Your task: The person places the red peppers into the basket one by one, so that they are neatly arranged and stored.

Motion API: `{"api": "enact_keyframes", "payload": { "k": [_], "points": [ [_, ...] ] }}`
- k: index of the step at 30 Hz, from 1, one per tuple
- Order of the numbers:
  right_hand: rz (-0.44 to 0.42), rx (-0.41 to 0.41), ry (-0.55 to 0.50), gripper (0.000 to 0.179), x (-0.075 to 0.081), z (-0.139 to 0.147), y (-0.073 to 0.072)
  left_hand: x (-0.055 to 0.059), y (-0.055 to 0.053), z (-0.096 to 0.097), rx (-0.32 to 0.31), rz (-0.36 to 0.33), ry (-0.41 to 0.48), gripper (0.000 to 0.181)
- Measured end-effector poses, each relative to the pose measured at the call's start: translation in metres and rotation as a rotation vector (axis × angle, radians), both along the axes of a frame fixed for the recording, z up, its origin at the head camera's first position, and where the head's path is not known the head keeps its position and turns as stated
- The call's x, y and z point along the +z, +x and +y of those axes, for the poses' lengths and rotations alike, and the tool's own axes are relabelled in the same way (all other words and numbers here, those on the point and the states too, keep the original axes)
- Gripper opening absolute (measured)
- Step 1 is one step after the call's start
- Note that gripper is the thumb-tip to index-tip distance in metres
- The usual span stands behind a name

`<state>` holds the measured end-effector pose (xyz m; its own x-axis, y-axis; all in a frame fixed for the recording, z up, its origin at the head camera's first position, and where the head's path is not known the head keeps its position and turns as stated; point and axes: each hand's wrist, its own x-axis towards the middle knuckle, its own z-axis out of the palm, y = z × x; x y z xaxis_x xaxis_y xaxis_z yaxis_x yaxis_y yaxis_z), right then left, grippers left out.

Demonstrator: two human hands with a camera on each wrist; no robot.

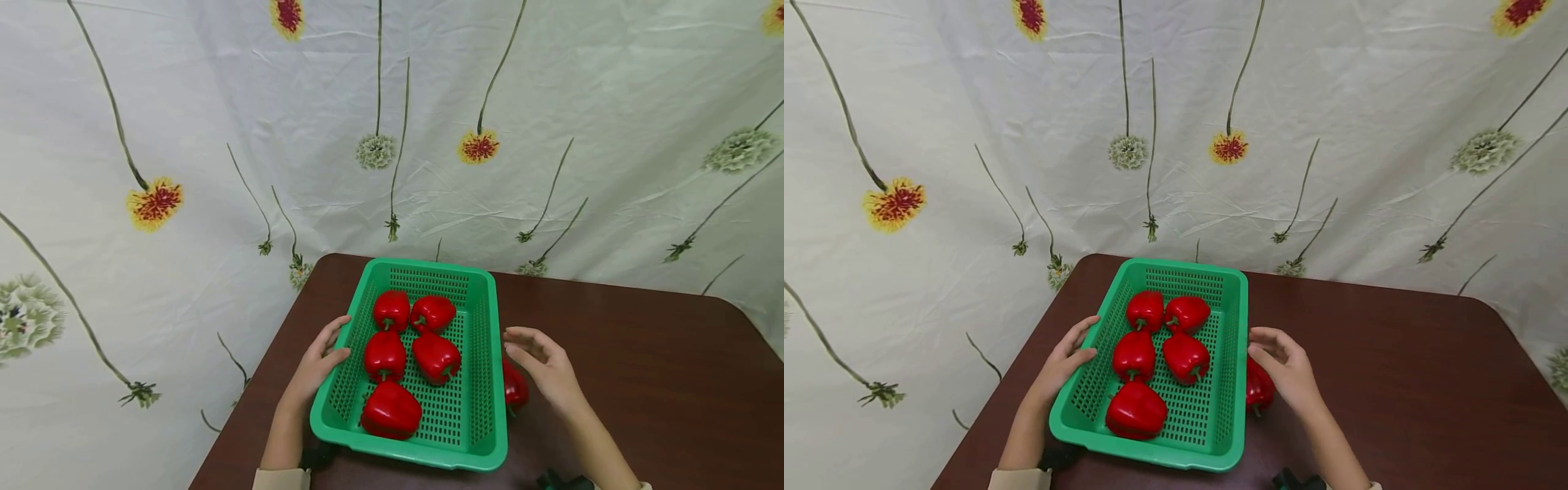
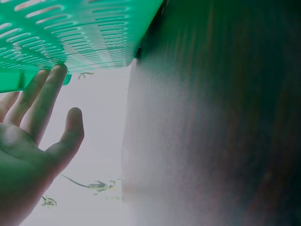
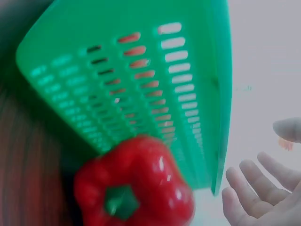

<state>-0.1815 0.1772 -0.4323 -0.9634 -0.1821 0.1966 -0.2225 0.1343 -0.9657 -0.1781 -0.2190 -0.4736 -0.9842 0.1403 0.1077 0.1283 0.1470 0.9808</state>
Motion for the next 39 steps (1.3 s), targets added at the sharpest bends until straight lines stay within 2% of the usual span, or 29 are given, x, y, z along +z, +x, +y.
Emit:
{"api": "enact_keyframes", "payload": {
  "k": [6, 14, 20, 29, 39],
  "points": [
    [-0.053, -0.056, 0.060, 0.038, -0.009, 0.010, 0.000, 0.001, 0.000, 0.001, 0.001, 0.007, -0.007, 0.056],
    [-0.140, -0.049, 0.171, 0.043, -0.023, 0.015, 0.003, 0.002, 0.001, 0.002, 0.004, 0.001, -0.008, 0.055],
    [-0.156, -0.024, 0.222, 0.044, -0.033, 0.013, 0.004, 0.001, 0.000, 0.002, 0.008, -0.002, -0.017, 0.056],
    [-0.200, 0.026, 0.163, 0.050, -0.042, 0.006, 0.010, 0.000, 0.000, 0.001, 0.010, -0.003, -0.005, 0.056],
    [-0.174, -0.028, 0.163, 0.053, -0.050, 0.001, 0.012, 0.000, 0.000, 0.000, 0.010, 0.006, -0.005, 0.057]
  ]
}}
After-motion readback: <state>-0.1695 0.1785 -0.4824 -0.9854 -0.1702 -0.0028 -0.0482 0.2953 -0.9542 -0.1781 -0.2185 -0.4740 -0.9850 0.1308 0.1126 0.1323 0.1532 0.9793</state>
